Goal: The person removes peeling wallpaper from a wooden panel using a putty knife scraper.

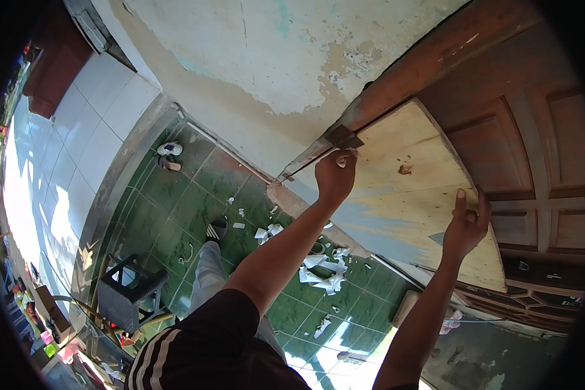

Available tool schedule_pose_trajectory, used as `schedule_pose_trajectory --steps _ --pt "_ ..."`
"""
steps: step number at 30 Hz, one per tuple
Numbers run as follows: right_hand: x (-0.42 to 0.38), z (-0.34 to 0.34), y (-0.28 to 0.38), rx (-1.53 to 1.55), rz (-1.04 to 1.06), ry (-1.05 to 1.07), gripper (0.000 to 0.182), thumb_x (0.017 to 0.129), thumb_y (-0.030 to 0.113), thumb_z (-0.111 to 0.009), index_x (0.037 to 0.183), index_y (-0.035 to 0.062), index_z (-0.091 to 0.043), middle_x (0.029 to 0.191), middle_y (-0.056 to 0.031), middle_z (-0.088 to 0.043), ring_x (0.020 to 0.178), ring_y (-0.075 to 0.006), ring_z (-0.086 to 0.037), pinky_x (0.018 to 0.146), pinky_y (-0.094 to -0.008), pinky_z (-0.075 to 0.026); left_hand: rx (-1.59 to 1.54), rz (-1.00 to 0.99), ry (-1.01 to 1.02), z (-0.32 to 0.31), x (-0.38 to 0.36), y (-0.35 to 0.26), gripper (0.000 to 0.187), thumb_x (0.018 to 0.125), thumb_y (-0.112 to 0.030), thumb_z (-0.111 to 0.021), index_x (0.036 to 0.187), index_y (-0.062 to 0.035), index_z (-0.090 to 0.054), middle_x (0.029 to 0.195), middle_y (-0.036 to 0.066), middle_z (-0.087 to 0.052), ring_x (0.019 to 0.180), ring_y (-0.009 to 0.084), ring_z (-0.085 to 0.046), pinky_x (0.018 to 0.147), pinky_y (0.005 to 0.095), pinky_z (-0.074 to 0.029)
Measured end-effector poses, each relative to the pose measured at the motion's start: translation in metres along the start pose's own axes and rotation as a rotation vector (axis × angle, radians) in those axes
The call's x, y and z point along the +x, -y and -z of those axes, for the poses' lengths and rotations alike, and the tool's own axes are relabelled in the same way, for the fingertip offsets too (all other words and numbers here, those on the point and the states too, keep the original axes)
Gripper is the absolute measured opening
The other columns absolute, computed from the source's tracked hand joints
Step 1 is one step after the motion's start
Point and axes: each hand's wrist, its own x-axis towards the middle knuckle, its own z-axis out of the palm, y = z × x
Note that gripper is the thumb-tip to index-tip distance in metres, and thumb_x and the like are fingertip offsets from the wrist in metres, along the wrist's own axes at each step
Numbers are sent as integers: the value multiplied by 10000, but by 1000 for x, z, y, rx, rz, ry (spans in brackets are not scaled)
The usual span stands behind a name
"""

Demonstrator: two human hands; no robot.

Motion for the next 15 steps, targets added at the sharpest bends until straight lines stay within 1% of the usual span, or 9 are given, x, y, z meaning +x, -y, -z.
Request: schedule_pose_trajectory --steps 1,4,7,8,10,12,13,14,15 --pt "0 0 1 4 -10 0 455 981 259 -782 1375 58 -675 1125 -72 -657 792 -129 -635 670 -288 -548 -10 -27 -16 0 0 0 315 928 -315 -759 951 -5 -807 913 202 -785 863 354 -769 796 407 -573" --pt "-1 0 5 12 -23 -3 457 981 263 -782 1377 61 -676 1134 -74 -655 798 -128 -634 669 -288 -547 35 -5 -3 -1 1 1 249 926 -242 -743 962 -6 -810 900 184 -784 894 315 -773 817 380 -560" --pt "-2 -1 4 12 -21 -13 457 982 268 -782 1376 62 -676 1148 -78 -653 795 -130 -635 667 -289 -543 89 68 16 -2 4 19 230 927 -217 -724 969 -8 -813 921 186 -788 897 323 -769 810 382 -557" --pt "-2 -1 4 17 -29 -11 458 982 271 -783 1376 61 -676 1152 -79 -652 790 -131 -637 666 -289 -542 162 171 84 1 3 33 218 928 -208 -714 971 -19 -814 932 185 -788 902 339 -767 823 401 -565" --pt "-2 -3 2 39 -20 -18 461 983 275 -783 1377 61 -675 1157 -81 -653 780 -133 -639 665 -289 -541 305 371 218 6 0 81 200 929 -189 -694 975 -39 -818 954 183 -789 911 371 -763 847 438 -580" --pt "-2 -5 -5 64 10 -36 463 984 277 -783 1378 61 -673 1159 -82 -654 771 -135 -641 665 -288 -541 392 228 335 13 -18 117 198 925 -177 -691 988 -39 -817 988 183 -789 947 364 -759 870 441 -581" --pt "0 -6 -5 68 4 -34 465 984 277 -783 1380 60 -671 1159 -82 -654 768 -136 -641 665 -289 -541 434 156 393 14 -22 124 197 923 -171 -690 995 -39 -817 1004 183 -789 965 360 -757 881 443 -582" --pt "0 -5 -3 69 -6 -31 467 984 278 -784 1381 60 -670 1159 -82 -655 765 -137 -641 665 -289 -541 244 140 320 10 -22 130 203 921 -187 -714 1002 -31 -816 1030 180 -790 994 336 -757 900 425 -581" --pt "-2 -5 -3 70 -18 -25 468 985 278 -784 1383 59 -668 1158 -82 -656 762 -138 -641 665 -289 -541 185 79 248 8 -21 118 226 917 -212 -735 1013 -23 -814 1017 181 -793 981 323 -762 894 412 -582"
